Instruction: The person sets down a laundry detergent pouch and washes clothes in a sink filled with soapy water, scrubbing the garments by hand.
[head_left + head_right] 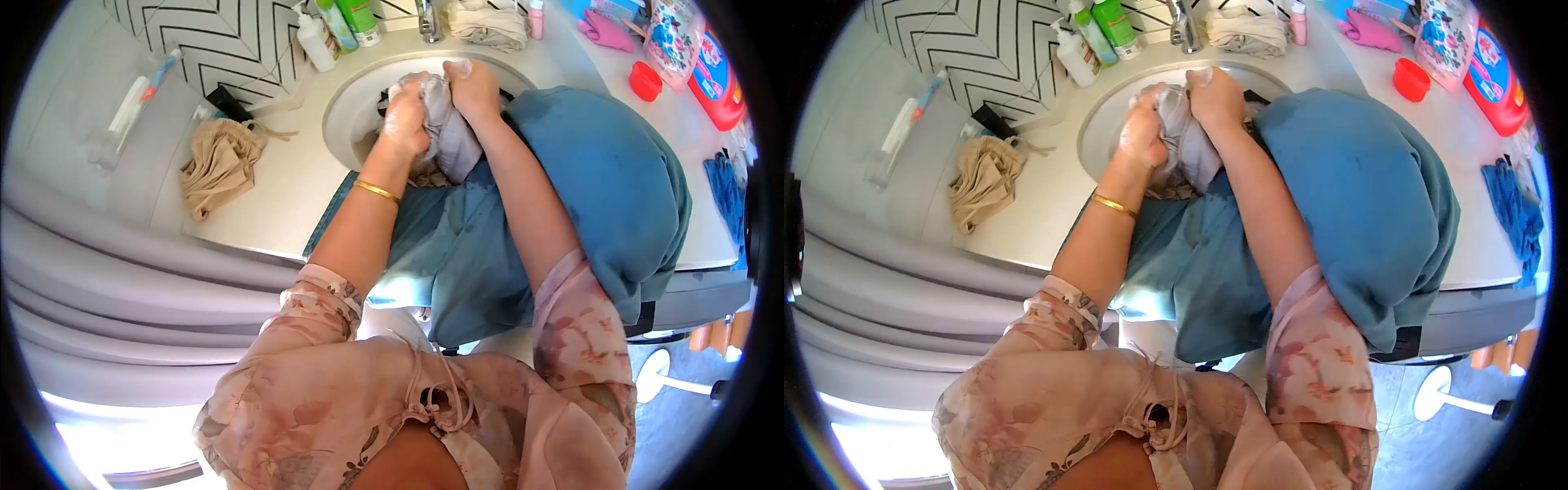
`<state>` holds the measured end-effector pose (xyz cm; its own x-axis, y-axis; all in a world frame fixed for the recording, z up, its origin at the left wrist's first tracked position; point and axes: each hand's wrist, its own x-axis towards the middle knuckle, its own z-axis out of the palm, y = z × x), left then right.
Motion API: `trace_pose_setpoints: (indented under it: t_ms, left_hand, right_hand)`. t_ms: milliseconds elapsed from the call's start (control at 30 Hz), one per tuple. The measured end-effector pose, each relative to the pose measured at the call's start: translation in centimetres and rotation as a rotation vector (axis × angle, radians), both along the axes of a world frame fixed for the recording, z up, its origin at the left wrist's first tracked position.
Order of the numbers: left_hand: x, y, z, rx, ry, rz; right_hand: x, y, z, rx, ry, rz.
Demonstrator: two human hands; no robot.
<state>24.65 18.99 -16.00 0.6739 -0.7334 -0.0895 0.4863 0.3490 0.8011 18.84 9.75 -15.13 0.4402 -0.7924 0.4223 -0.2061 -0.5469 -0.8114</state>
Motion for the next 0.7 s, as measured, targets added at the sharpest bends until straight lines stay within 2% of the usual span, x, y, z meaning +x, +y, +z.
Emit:
trace_pose_setpoints:
  t_ms: [33,67,100,167,267,367,400,500,533,600,633,667,700]
  left_hand:
    - [0.3,0.0,0.2,-0.063,0.007,-0.046]
    - [1.0,0.7,0.5,-0.127,0.015,-0.086]
    - [1.4,1.1,0.7,-0.192,0.022,-0.121]
    - [1.8,1.5,0.6,-0.173,-0.024,-0.037]
    - [2.4,2.2,0.3,-0.099,-0.104,0.097]
    - [4.2,2.2,-0.9,0.147,-0.271,0.186]
    - [3.5,2.4,-0.1,0.119,-0.202,0.226]
    - [1.3,2.9,2.8,-0.229,0.098,0.271]
    - [2.6,3.3,2.5,-0.378,0.177,0.133]
    - [5.0,3.4,0.7,-0.393,0.304,0.201]
    - [6.1,3.3,-0.2,-0.400,0.367,0.234]
    - [7.2,3.0,-1.0,-0.295,0.417,0.291]
    - [7.2,3.3,-2.0,-0.263,0.184,0.200]
  right_hand:
    - [0.8,-1.1,-1.3,0.097,-0.027,0.012]
    - [2.0,-2.7,-3.1,0.307,-0.090,0.118]
    - [1.7,-2.6,-2.7,0.532,-0.153,0.266]
    - [1.1,-1.4,-1.2,0.980,-0.273,0.576]
    - [1.3,0.9,-1.1,0.967,-0.249,0.897]
    - [0.8,2.5,-1.4,0.731,-0.161,0.770]
    - [0.8,2.1,-1.0,0.738,-0.118,0.812]
    - [1.5,1.6,-1.4,0.558,-0.145,0.486]
    - [1.6,1.4,-1.6,0.494,-0.166,0.440]
    - [1.9,1.3,-2.2,0.369,-0.207,0.349]
    - [1.7,2.5,-2.0,0.050,-0.238,0.295]
    - [1.4,4.4,-2.0,-0.271,-0.266,0.236]
    - [-0.3,6.6,0.1,-0.414,-0.235,0.419]
